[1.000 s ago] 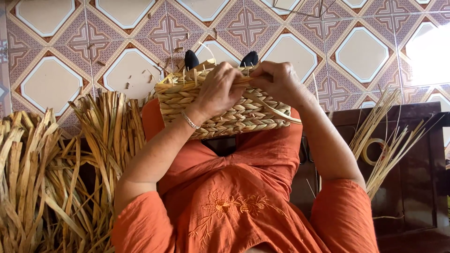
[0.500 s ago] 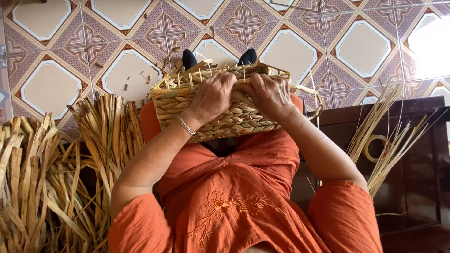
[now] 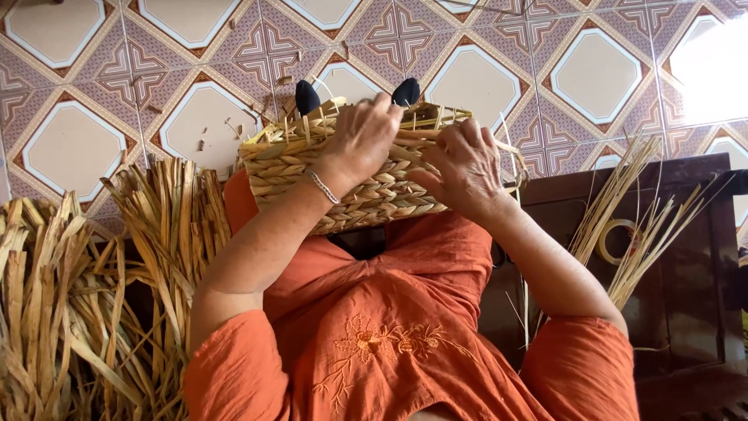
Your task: The recorder is weaving a basket using strands of dried straw or bamboo.
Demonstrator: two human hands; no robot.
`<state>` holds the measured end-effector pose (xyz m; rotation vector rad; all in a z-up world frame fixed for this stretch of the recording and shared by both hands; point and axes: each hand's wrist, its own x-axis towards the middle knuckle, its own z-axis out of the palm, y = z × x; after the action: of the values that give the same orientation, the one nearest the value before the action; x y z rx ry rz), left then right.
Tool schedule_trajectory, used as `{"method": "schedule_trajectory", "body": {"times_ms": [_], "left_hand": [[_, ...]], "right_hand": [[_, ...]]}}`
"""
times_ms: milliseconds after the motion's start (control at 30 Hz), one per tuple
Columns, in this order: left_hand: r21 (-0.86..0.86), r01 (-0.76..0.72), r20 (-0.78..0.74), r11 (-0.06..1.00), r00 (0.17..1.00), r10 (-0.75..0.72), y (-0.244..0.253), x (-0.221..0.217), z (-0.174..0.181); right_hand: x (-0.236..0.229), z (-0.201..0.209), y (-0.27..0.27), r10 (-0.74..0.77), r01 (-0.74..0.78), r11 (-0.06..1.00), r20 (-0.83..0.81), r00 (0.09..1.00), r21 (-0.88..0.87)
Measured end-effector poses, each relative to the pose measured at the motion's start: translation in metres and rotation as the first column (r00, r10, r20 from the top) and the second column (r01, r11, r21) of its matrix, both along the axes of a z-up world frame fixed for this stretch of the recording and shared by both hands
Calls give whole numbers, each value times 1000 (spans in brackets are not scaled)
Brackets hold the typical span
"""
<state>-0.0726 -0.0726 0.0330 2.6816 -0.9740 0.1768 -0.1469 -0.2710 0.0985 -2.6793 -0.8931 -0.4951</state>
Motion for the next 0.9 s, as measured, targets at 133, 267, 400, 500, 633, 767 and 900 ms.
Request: {"method": "schedule_trajectory", "body": {"times_ms": [133,267,400,500,633,767,900], "left_hand": [[-100,17,-101,995,995,-27,3,-8,-19],[-479,83,-238,874,946,-220,22,-14,-5],[-414,112,-310,904,916,-255,25,-23,18],[-271,-40,-392,962,917,-72,8,-25,20],[-315,-53,-68,948,997,33,1,-21,-12],[-380,88,121,921,992,-45,9,-29,-13],[-125,174,444,977,890,-102,18,-36,1]], "right_hand": [[2,-18,-21,34,-33,999,-91,995,7],[17,-13,-16,-41,65,987,-163,986,145],[42,-39,-15,92,-95,959,24,995,268],[45,-14,-15,32,86,927,-305,952,366],[53,-29,-25,-115,251,937,-466,877,242],[51,-39,-24,-3,82,939,-231,973,333],[50,-55,-18,-109,128,967,-99,989,222]]}}
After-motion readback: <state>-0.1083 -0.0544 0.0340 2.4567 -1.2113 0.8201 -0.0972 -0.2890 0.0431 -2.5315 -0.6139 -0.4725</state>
